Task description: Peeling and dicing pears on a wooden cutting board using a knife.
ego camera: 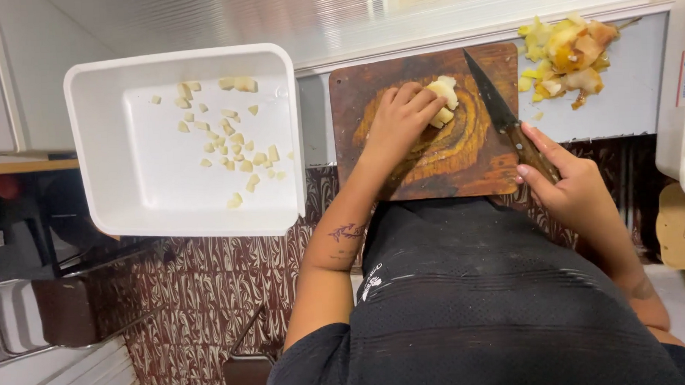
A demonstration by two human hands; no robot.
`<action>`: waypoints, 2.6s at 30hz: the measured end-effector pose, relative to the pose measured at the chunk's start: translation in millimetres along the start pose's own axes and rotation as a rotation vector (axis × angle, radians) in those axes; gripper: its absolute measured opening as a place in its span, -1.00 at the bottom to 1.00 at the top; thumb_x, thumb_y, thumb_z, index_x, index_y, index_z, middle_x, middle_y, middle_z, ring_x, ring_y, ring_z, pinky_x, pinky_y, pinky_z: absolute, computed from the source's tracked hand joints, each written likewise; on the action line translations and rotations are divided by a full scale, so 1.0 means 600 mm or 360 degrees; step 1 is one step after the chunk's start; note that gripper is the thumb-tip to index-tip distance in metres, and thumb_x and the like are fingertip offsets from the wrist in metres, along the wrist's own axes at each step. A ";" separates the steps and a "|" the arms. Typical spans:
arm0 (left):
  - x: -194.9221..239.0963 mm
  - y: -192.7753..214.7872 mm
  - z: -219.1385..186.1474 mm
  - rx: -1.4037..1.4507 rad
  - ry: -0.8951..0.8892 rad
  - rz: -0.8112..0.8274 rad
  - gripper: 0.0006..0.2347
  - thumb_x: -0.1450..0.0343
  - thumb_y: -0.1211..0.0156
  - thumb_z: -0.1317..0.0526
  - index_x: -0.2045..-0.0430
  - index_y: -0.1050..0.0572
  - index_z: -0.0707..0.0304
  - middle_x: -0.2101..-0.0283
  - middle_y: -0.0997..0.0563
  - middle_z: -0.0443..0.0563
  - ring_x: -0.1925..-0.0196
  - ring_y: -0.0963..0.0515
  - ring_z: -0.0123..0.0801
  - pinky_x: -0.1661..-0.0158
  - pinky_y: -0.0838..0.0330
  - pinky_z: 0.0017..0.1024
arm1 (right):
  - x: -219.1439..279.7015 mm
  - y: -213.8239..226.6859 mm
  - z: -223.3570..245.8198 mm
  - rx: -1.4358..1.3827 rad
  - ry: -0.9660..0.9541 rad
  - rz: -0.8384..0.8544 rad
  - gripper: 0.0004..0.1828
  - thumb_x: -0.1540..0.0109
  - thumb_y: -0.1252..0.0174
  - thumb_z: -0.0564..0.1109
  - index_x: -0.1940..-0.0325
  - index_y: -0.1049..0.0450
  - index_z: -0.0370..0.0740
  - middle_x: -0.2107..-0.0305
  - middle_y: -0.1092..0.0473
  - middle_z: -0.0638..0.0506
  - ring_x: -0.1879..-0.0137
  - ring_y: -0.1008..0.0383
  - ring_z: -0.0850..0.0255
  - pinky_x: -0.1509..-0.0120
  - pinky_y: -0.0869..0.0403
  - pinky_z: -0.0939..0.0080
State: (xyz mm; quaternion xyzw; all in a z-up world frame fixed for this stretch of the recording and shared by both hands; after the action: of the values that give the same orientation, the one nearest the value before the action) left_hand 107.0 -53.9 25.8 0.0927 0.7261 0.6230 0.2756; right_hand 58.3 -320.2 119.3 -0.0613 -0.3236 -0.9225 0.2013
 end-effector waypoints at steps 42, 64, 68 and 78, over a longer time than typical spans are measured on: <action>0.124 0.039 -0.012 0.0396 0.1414 0.0237 -0.52 -0.38 -0.30 -0.01 -0.07 -0.46 0.37 0.12 -0.47 0.13 0.16 -0.49 -0.18 0.31 -0.51 -0.32 | -0.058 -0.110 0.004 0.0616 0.0062 0.0571 -0.30 -0.34 0.05 -0.02 -0.60 -0.06 0.14 0.15 -0.50 -0.12 0.08 -0.50 -0.13 0.06 -0.41 -0.04; 0.110 0.032 -0.021 0.0217 0.1219 -0.0174 -0.66 -0.30 -0.38 0.16 0.14 -0.55 0.42 0.28 -0.46 0.10 0.20 -0.59 -0.06 0.24 -0.57 -0.28 | -0.048 -0.144 0.019 0.1275 0.0592 0.0342 -0.31 -0.38 0.11 0.02 -0.63 0.00 0.27 0.44 -0.39 0.00 0.41 -0.60 -0.02 0.31 -0.63 0.02; 0.110 0.028 -0.019 0.0178 0.1180 -0.0193 -0.65 -0.28 -0.38 0.17 0.14 -0.55 0.43 0.28 -0.46 0.12 0.18 -0.58 -0.03 0.22 -0.56 -0.28 | -0.066 -0.157 0.009 0.1218 0.0577 0.0405 -0.29 -0.37 0.11 0.02 -0.64 0.04 0.29 0.43 -0.41 -0.01 0.37 -0.61 -0.06 0.30 -0.63 -0.04; 0.120 0.018 -0.017 0.0178 0.1158 -0.0237 -0.67 -0.31 -0.36 0.15 0.16 -0.56 0.40 0.29 -0.45 0.06 0.22 -0.56 -0.15 0.25 -0.54 -0.36 | -0.070 -0.158 0.019 0.1311 0.0566 0.0269 -0.29 -0.38 0.11 -0.04 -0.63 0.01 0.35 0.36 -0.40 -0.05 0.43 -0.60 -0.14 0.36 -0.62 -0.07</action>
State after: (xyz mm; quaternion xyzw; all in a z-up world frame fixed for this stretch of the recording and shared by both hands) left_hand 39.7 -26.2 16.6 -0.1730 0.8143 0.5527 0.0386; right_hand 57.5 -231.7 63.6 0.1569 -0.6177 -0.6935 0.3360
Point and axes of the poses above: each hand's wrist, its own x-axis away from the middle knuckle, its own y-axis out of the back of the hand, z = x × y, the point moved 3 cm from there along -x, towards the middle knuckle
